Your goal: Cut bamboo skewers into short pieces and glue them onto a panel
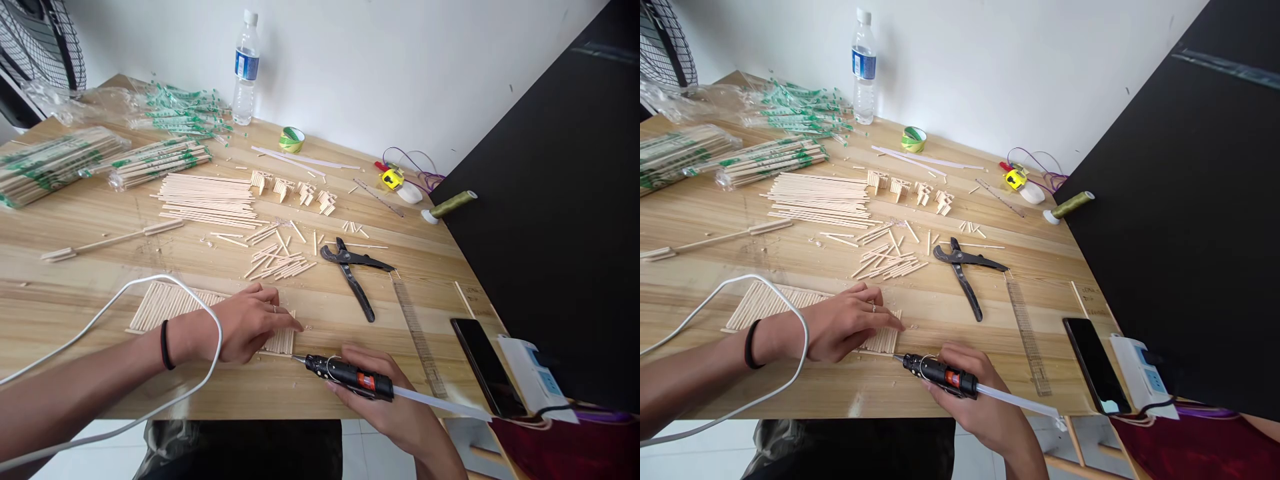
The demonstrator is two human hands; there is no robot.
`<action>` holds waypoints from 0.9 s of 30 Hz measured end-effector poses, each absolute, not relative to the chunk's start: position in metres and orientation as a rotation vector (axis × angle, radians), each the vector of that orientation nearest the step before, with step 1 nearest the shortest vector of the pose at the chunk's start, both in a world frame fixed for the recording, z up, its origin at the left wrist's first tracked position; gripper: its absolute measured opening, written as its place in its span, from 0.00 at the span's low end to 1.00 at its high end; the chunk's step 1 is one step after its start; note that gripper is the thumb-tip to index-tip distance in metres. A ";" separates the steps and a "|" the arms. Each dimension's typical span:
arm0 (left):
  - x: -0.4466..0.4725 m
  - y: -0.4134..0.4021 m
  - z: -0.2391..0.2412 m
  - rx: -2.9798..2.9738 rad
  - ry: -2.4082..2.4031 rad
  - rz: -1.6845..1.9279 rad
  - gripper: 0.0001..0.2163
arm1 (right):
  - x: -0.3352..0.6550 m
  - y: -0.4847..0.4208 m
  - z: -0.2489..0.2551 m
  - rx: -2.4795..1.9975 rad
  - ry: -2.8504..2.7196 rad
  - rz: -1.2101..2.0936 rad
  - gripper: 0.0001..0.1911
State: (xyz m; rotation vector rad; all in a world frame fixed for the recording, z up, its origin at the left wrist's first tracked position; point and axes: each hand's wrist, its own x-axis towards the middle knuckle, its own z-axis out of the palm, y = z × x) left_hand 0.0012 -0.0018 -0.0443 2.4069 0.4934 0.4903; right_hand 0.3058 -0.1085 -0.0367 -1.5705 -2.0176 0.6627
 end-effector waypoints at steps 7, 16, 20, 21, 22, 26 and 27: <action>0.002 -0.002 -0.044 2.424 0.508 0.497 0.22 | 0.296 -0.098 -0.022 -1.492 -2.147 0.744 0.09; 0.001 -0.002 -0.041 2.426 0.495 0.464 0.22 | 0.314 -0.110 -0.054 -1.451 -2.012 0.625 0.15; 0.000 -0.002 -0.042 2.419 0.503 0.461 0.22 | 0.319 -0.114 -0.062 -1.459 -2.000 0.646 0.18; 0.000 -0.002 -0.043 2.418 0.503 0.461 0.22 | 0.319 -0.114 -0.062 -1.465 -1.989 0.648 0.18; 0.000 -0.002 -0.043 2.417 0.502 0.462 0.23 | 0.318 -0.113 -0.062 -1.468 -1.980 0.654 0.19; 0.001 -0.001 -0.042 2.409 0.501 0.461 0.23 | 0.316 -0.112 -0.061 -1.505 -1.922 0.684 0.20; 0.001 -0.001 -0.042 2.405 0.499 0.455 0.23 | 0.316 -0.112 -0.061 -1.517 -1.914 0.693 0.20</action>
